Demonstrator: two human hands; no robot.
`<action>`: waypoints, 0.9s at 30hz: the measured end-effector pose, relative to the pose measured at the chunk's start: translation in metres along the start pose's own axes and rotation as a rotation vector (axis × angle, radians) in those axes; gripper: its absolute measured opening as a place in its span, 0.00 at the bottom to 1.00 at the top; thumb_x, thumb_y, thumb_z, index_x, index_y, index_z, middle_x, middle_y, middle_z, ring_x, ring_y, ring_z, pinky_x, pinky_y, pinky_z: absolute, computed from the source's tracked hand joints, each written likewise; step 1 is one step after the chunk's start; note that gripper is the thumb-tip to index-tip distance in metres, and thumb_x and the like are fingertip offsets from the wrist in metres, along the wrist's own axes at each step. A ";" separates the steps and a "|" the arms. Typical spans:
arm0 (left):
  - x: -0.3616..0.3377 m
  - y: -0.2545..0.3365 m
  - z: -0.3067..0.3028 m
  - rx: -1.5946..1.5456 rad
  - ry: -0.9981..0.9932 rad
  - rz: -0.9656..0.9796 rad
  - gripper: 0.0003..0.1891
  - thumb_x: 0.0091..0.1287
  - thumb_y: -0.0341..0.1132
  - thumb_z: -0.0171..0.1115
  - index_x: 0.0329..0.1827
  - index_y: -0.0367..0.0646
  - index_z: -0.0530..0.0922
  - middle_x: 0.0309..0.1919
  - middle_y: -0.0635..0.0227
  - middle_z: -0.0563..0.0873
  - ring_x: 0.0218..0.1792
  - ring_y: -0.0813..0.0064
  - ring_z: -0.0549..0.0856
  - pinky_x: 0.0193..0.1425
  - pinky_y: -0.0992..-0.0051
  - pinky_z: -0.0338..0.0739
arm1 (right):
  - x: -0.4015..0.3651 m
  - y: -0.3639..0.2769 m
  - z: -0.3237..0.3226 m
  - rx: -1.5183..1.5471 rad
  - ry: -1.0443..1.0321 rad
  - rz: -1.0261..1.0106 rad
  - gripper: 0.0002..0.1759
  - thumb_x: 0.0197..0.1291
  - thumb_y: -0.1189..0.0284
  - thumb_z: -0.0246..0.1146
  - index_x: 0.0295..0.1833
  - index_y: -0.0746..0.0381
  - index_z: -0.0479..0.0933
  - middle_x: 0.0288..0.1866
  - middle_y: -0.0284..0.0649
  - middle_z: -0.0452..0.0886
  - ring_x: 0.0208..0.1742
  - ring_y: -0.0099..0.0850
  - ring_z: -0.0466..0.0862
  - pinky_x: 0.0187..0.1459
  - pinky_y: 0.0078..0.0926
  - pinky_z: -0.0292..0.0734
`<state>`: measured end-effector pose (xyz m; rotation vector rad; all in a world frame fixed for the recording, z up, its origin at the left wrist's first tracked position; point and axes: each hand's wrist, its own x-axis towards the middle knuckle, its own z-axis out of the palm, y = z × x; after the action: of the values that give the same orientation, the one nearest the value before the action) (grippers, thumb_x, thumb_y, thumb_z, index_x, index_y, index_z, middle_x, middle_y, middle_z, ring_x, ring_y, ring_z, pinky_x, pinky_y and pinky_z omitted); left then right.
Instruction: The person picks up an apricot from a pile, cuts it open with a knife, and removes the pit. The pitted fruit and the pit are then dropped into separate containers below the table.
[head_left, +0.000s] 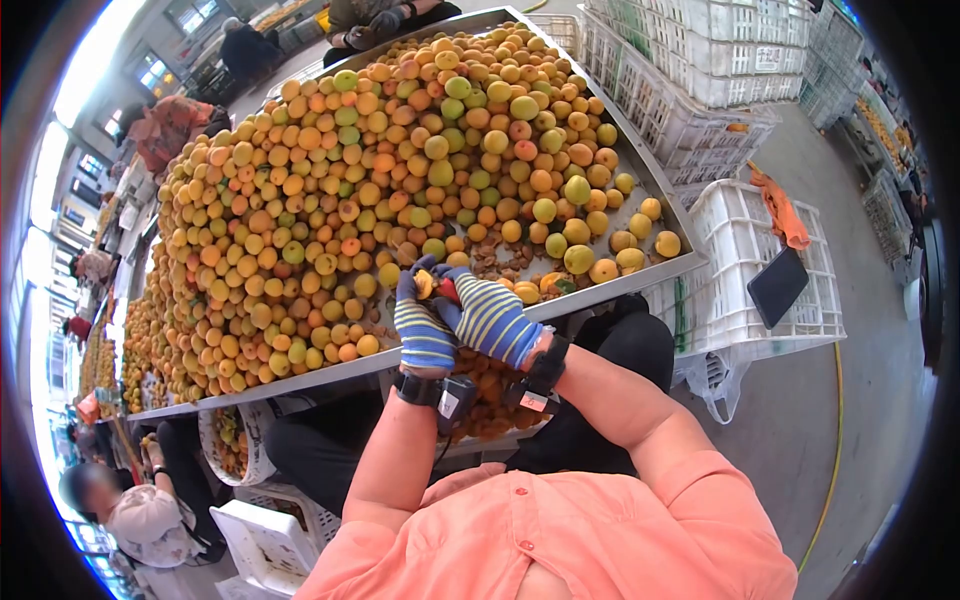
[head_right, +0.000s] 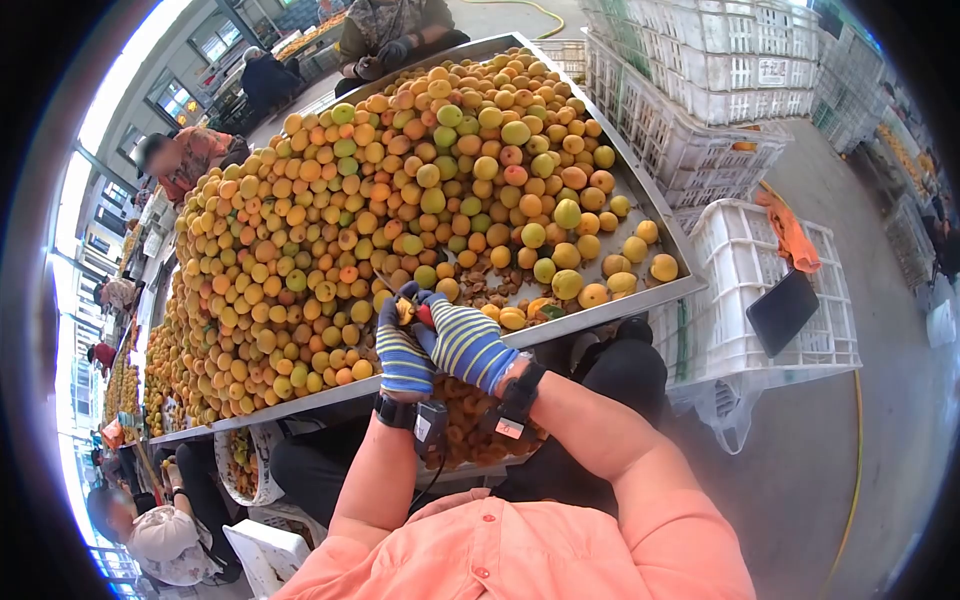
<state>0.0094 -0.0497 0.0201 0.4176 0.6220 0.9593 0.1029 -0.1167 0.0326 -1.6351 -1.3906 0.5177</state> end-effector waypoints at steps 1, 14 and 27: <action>0.002 -0.001 -0.004 -0.019 0.005 -0.005 0.19 0.72 0.46 0.49 0.52 0.39 0.75 0.39 0.65 0.82 0.42 0.71 0.80 0.55 0.71 0.74 | 0.000 -0.003 -0.003 0.027 0.020 -0.017 0.19 0.60 0.62 0.61 0.48 0.66 0.72 0.30 0.54 0.81 0.33 0.51 0.83 0.35 0.41 0.76; -0.010 -0.003 0.012 0.647 0.027 0.324 0.27 0.71 0.59 0.48 0.32 0.41 0.79 0.18 0.77 0.76 0.17 0.86 0.72 0.21 0.84 0.64 | 0.022 0.006 -0.027 0.429 0.028 -0.009 0.14 0.56 0.65 0.68 0.39 0.65 0.78 0.27 0.44 0.82 0.27 0.32 0.81 0.32 0.28 0.75; -0.003 0.005 0.006 0.674 0.029 0.171 0.29 0.69 0.62 0.48 0.30 0.43 0.76 0.15 0.71 0.74 0.10 0.80 0.70 0.14 0.80 0.60 | 0.034 0.004 -0.031 0.875 0.146 0.275 0.15 0.62 0.60 0.64 0.34 0.62 0.76 0.20 0.26 0.72 0.20 0.14 0.68 0.20 0.16 0.63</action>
<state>0.0088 -0.0497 0.0283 1.0694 0.9461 0.9003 0.1386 -0.0959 0.0532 -1.0964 -0.6587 0.9774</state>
